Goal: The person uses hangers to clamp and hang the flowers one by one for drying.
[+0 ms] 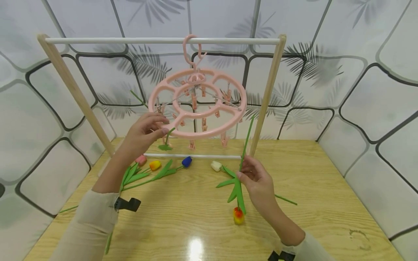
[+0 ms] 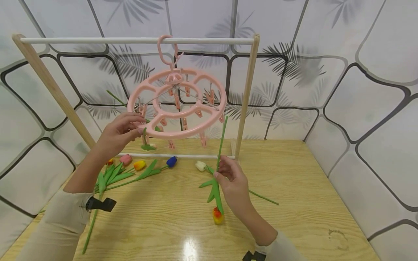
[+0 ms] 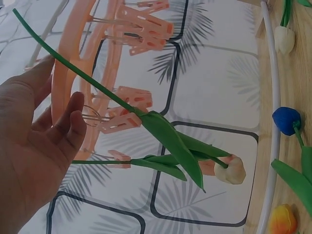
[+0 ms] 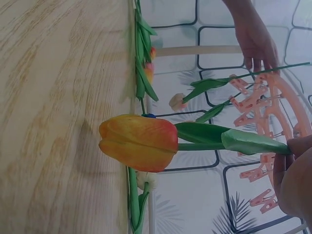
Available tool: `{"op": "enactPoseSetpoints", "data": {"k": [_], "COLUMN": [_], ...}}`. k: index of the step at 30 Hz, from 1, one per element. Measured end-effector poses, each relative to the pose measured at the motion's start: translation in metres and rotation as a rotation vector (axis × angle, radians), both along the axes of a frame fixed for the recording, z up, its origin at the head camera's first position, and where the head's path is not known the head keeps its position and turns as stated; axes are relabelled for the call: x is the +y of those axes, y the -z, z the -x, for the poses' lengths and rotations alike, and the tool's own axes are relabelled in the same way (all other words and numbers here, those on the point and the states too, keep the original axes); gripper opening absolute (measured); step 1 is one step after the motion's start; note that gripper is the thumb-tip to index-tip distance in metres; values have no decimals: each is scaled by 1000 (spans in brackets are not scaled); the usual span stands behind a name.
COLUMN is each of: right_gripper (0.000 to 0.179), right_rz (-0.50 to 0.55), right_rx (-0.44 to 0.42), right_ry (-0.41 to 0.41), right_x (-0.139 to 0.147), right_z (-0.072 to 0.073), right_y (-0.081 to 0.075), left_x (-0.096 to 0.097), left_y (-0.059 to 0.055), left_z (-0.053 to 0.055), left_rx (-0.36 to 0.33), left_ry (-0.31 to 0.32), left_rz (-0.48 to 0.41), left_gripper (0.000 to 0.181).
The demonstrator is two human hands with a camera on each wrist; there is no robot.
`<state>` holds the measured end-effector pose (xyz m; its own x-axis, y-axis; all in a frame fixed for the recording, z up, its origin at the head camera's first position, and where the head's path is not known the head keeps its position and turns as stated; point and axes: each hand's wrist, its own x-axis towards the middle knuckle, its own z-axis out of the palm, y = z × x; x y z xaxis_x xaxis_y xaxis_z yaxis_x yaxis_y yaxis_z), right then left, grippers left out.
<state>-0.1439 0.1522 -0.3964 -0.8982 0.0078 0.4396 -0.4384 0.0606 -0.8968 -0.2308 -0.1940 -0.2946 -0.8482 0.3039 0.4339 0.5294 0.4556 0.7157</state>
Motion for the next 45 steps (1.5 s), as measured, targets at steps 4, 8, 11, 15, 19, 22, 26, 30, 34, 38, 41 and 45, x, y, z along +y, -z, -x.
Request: {"op": "enactPoseSetpoints", "data": {"k": [4,8,11,15,19,22,26,30,34,38,41,45], "right_gripper": [47,47,47,46,45,46,46,46,46,45,44,44], "right_rz": [-18,-36,-43,-42,-28,-19,-17,-9,-12,-28,-35,-31], "right_rx": [-4,-8,-3,7,14,16,14,12,14,21,23,15], "right_ry": [2,7,8,2,-2,-3,2,0,2,1,-1,5], "right_x": [0,-1,-2,-4,-4,-4,-3,-5,-4,-3,-3,-2], "right_z": [1,1,1,2,1,0,0,0,0,0,0,0], "right_y": [1,1,0,0,0,0,0,0,-1,-1,-1,-1], "left_x": [0,1,9,27,48,60,73,82,92,101,106,113], "left_y": [1,8,20,44,73,89,104,107,105,103,99,97], "left_z": [-5,-17,-33,-57,-66,-63,-52,-43,-33,-27,-24,-18], "left_rx": [44,141,245,380,451,450,405,370,365,332,326,378], "left_ry": [-30,-92,-132,-96,-6,24,12,-15,-9,-5,-10,-1], "left_rz": [-44,-185,-343,-448,-388,-309,-197,-163,-215,-246,-253,-272], "left_gripper": [37,37,31,24,24,28,37,39,36,34,30,27]}}
